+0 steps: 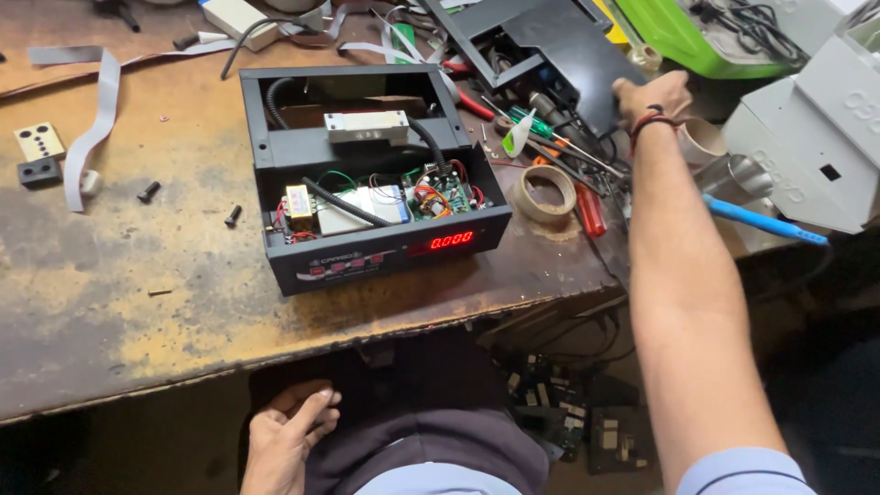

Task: Repairing and testing an electronic device unit on a workshop workbench.

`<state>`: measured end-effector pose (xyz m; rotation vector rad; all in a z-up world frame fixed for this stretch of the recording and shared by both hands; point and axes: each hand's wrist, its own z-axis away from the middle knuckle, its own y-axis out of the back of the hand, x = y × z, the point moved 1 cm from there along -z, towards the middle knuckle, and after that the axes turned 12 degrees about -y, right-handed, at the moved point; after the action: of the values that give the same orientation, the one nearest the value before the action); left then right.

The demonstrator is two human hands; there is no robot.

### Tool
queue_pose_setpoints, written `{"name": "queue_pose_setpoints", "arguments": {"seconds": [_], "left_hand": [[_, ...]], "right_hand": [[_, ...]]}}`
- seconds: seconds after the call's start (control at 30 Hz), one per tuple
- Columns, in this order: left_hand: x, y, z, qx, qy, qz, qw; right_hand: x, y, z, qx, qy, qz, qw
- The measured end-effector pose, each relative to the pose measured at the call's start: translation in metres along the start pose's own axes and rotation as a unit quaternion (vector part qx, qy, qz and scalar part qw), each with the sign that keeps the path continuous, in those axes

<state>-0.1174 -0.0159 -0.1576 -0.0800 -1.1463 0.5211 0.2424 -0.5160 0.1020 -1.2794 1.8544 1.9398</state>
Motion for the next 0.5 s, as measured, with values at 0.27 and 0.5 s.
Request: {"name": "queue_pose_setpoints", "arguments": {"seconds": [0.27,0.5], "left_hand": [[-0.003,0.002,-0.001,0.001,0.004,-0.007,1.0],[0.03,-0.01,0.012,-0.005,-0.054,-0.005,0.999]], "right_hand": [[0.005,-0.012,-0.003,-0.046,0.083,0.017,0.995],[0.017,-0.002,-0.001,-0.127,0.173,0.067,0.974]]}}
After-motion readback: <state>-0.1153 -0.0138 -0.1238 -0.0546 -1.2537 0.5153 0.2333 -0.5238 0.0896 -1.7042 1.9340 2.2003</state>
